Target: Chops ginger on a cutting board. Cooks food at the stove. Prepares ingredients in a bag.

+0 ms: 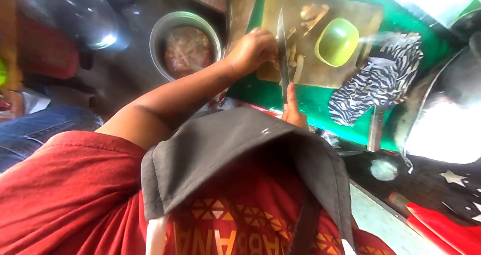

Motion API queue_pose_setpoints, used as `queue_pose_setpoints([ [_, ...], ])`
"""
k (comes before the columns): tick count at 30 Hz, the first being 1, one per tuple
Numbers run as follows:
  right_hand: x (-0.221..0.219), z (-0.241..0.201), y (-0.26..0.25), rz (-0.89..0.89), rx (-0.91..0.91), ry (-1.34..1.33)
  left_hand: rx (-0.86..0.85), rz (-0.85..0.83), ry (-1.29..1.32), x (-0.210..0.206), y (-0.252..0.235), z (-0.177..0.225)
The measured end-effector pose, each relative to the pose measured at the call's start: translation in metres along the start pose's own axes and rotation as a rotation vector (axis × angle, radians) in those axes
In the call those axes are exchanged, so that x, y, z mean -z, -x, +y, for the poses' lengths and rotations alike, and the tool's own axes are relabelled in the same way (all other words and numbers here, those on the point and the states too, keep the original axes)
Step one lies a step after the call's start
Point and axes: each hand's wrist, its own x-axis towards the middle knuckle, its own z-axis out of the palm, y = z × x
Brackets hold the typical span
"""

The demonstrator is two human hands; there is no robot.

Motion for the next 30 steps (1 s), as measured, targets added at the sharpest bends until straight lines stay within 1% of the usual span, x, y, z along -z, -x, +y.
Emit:
queue_pose_setpoints([
  [3,-0.009,-0.005,-0.007,0.017,-0.037,-0.001,0.004,-0.032,0.006,0.003,-0.004,-0.002],
  [5,-0.015,-0.006,-0.014,0.047,-0.03,-0.005,0.016,-0.05,0.01,0.005,-0.006,-0.002],
  [10,-0.028,-0.009,-0.045,0.222,0.168,0.036,0.015,-0.078,-0.021,0.005,-0.006,-0.002],
  [12,-0.022,-0.015,-0.059,0.172,0.158,0.034,0.009,-0.079,-0.039,0.004,-0.006,-0.001],
  [14,-0.018,-0.01,-0.067,0.151,0.192,-0.076,0.004,-0.071,-0.046,0.002,-0.002,0.0],
  [16,-0.012,-0.004,-0.065,0.158,0.223,-0.179,-0.013,-0.05,-0.03,0.002,-0.002,0.0],
  [18,-0.012,-0.002,-0.053,0.184,0.234,-0.197,-0.011,-0.034,-0.006,0.003,0.0,-0.001],
  [21,-0.017,0.001,-0.036,0.227,0.25,-0.153,0.009,-0.02,0.004,0.001,0.001,0.0],
  [24,-0.018,-0.001,-0.032,0.23,0.256,-0.092,-0.004,-0.006,-0.015,0.0,0.0,0.0],
  [26,-0.019,-0.003,-0.036,0.216,0.253,-0.058,-0.002,-0.017,-0.026,0.001,-0.002,-0.001],
  [30,-0.025,-0.014,-0.054,0.168,0.186,0.006,0.017,-0.049,-0.034,0.002,-0.003,-0.002],
])
